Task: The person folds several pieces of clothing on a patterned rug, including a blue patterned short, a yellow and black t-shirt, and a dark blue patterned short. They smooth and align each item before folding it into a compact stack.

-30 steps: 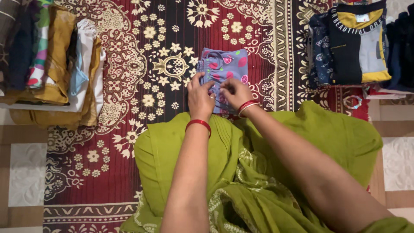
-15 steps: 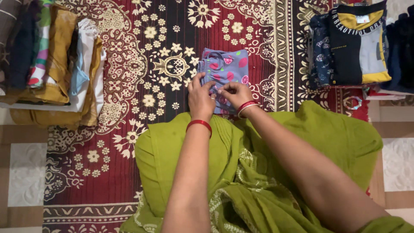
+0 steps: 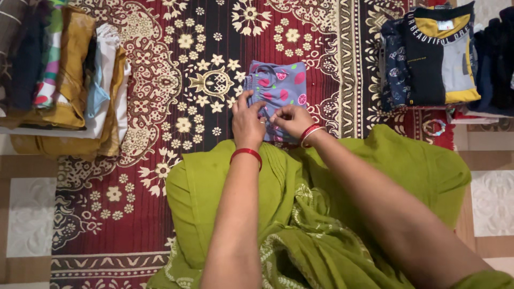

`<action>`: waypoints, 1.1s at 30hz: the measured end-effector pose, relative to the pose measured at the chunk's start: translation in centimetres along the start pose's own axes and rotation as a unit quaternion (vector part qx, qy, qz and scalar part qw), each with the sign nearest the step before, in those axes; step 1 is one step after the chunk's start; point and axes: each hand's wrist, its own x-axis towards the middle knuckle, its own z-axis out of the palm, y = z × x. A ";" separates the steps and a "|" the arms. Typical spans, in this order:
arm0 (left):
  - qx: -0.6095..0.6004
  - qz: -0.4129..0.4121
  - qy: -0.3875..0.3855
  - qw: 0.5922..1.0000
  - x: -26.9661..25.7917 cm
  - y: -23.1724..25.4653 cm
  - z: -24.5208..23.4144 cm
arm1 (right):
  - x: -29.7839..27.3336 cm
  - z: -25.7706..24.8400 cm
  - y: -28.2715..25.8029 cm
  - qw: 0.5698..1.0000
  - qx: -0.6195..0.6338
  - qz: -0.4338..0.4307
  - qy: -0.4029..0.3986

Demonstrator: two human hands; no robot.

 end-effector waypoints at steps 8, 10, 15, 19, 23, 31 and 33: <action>-0.012 0.002 0.006 1.000 0.1 -0.9 0.8 | 1.2 -1.7 -1.3 0.967 0.252 0.025 0.038; -0.052 0.004 0.034 0.998 0.3 -1.3 1.3 | 1.4 -1.9 -0.8 0.946 0.312 0.030 0.085; -0.067 -0.018 0.074 0.995 1.1 -2.1 2.2 | 2.1 -2.7 3.2 0.944 0.245 -0.009 0.219; -0.050 -0.062 0.092 0.992 1.4 -2.4 2.8 | 1.8 -2.9 5.8 0.958 0.089 0.030 0.272; -0.078 -0.070 0.088 0.991 1.7 -3.8 4.1 | 1.5 -2.8 5.6 0.966 0.036 -0.032 0.253; -0.166 -0.072 0.139 0.974 3.3 -6.7 6.5 | 1.4 -2.8 3.7 0.974 -0.008 -0.037 0.223; -0.149 -0.070 0.132 0.978 3.2 -6.3 6.1 | 1.3 -2.7 3.6 0.974 -0.044 -0.047 0.218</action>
